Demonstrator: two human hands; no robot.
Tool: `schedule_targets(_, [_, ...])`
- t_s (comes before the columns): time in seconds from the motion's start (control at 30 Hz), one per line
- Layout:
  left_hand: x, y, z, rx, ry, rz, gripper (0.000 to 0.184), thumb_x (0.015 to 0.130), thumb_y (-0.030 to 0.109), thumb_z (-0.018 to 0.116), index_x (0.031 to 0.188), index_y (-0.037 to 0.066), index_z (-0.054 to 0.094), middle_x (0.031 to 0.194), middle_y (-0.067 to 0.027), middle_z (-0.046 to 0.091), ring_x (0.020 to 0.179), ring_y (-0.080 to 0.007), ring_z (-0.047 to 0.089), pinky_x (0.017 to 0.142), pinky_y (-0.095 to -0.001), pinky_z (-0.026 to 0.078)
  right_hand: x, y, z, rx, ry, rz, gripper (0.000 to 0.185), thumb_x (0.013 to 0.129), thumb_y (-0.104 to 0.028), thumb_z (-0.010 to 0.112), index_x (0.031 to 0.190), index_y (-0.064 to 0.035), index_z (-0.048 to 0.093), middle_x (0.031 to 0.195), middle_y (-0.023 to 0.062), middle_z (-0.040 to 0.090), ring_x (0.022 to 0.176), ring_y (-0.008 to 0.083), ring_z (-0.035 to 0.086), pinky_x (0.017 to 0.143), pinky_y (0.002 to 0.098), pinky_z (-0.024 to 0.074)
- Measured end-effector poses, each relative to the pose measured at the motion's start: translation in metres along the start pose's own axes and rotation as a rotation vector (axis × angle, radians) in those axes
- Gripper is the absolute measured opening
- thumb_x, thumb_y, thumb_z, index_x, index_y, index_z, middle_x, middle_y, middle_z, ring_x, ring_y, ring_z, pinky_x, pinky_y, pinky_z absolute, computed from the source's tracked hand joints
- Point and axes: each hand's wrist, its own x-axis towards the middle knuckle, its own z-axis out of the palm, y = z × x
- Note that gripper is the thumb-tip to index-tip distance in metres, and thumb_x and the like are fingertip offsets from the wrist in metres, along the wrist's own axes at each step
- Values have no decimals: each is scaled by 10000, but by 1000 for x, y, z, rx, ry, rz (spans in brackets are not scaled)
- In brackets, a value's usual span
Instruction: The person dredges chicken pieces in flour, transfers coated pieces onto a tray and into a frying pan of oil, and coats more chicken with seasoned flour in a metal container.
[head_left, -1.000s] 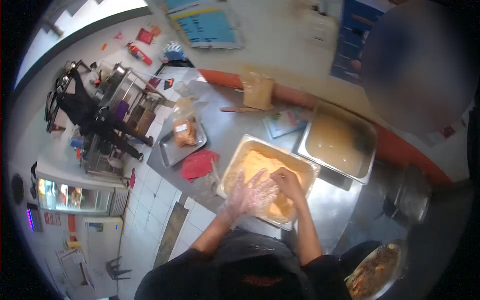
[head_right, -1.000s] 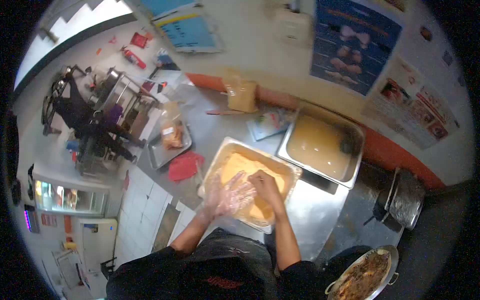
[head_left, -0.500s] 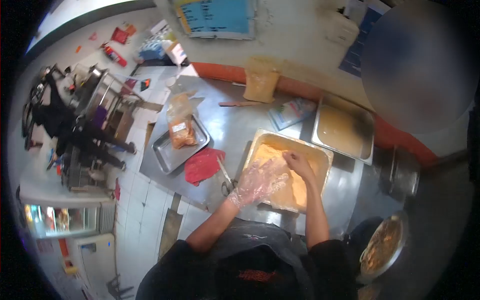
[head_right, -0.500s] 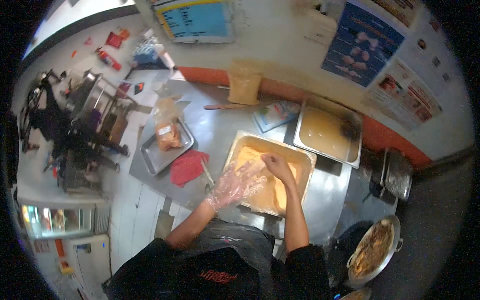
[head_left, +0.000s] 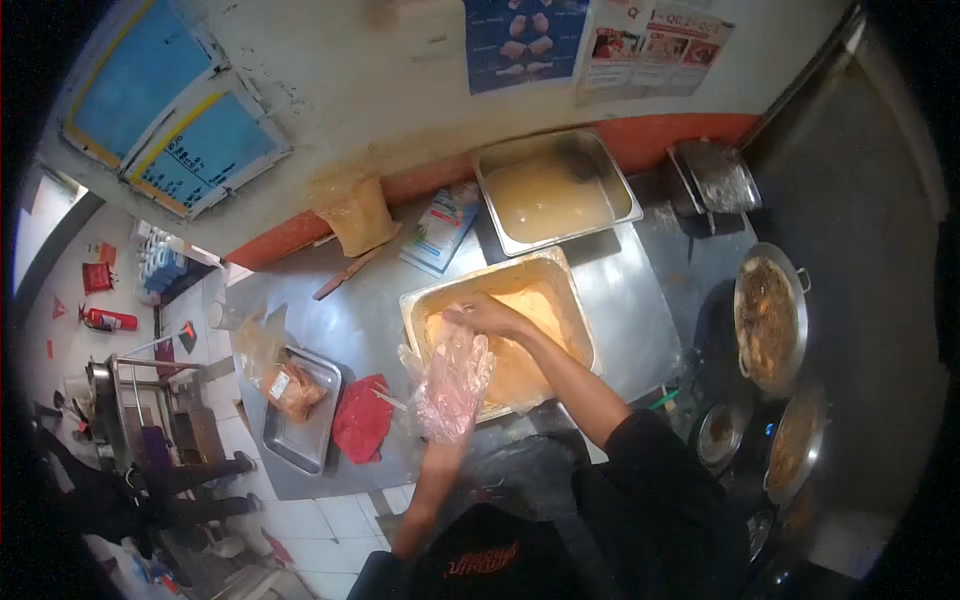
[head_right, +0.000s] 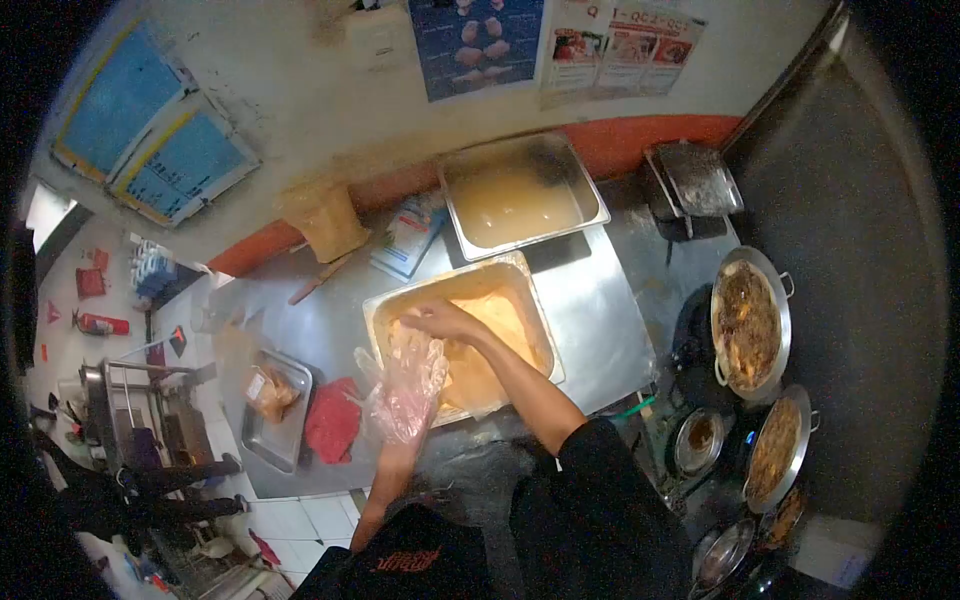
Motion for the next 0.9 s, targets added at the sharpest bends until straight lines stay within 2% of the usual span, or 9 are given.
schedule_targets(0.1, [-5, 6, 6, -26, 43, 32, 652, 1019, 494, 333, 1530, 92, 283, 1589, -127, 276, 1463, -322, 237, 1206, -544, 122, -24, -34, -17, 240, -168, 433, 449, 912, -472, 654, 899, -26, 705, 756, 33, 594, 622, 92, 483, 557, 300, 416])
schedule_targets(0.23, [5, 2, -11, -7, 116, 43, 622, 1024, 484, 321, 1507, 92, 326, 1565, -128, 322, 1449, -324, 260, 1197, -574, 108, -38, -7, -27, -49, -114, -99, 428, 894, -448, 673, 870, -21, 701, 663, 27, 562, 600, 100, 483, 545, 307, 425])
schedule_targets(0.3, [8, -2, -4, 251, -53, 16, 567, 1026, 404, 372, 1497, 89, 346, 1527, -135, 377, 1426, -336, 305, 1187, -553, 195, -35, 12, -32, 101, -31, 0, 389, 872, -408, 698, 826, -21, 701, 637, 24, 576, 595, 109, 497, 536, 326, 429])
schedule_targets(0.37, [12, 5, -44, 146, 197, -93, 502, 996, 233, 443, 1442, 8, 397, 1512, -176, 384, 1379, -361, 368, 1175, -581, 227, -23, 42, -38, -2, 183, -179, 372, 840, -373, 720, 785, -6, 685, 626, 53, 589, 580, 121, 505, 536, 330, 435])
schedule_targets(0.47, [-12, -5, -42, 401, 351, -70, 524, 991, 218, 497, 1474, 55, 377, 1483, -194, 415, 1386, -353, 380, 1144, -467, 341, -11, 76, -46, -281, 305, -47, 378, 805, -338, 736, 725, 24, 659, 617, 118, 602, 561, 184, 546, 541, 367, 455])
schedule_targets(0.57, [-47, -20, -28, 388, 481, -217, 549, 978, 168, 507, 1489, 45, 347, 1502, -213, 382, 1386, -353, 379, 1151, -471, 331, -21, 78, -44, -384, 494, -261, 386, 765, -317, 752, 667, 40, 643, 598, 179, 599, 562, 280, 590, 559, 421, 475])
schedule_targets(0.67, [-84, -13, -46, 471, 159, -261, 572, 965, 121, 508, 1502, 54, 325, 1541, -191, 338, 1402, -357, 359, 1149, -487, 334, -17, 79, -31, -413, 295, -207, 389, 739, -317, 759, 659, 48, 650, 617, 204, 624, 583, 351, 608, 581, 461, 486])
schedule_targets(0.77, [-103, 27, -142, 581, 128, -247, 655, 940, 88, 587, 1518, 44, 280, 1567, -173, 298, 1415, -327, 343, 1135, -439, 361, -6, 77, -13, -376, 89, -92, 398, 732, -335, 760, 663, 43, 660, 605, 202, 620, 565, 348, 597, 579, 455, 486])
schedule_targets(0.9, [-115, 31, -120, 940, 133, -54, 726, 926, 90, 627, 1537, 76, 236, 1585, -153, 272, 1413, -305, 349, 1129, -391, 370, -6, 64, 12, -270, 52, -200, 404, 749, -361, 755, 639, 17, 662, 568, 154, 610, 543, 278, 588, 556, 422, 471])
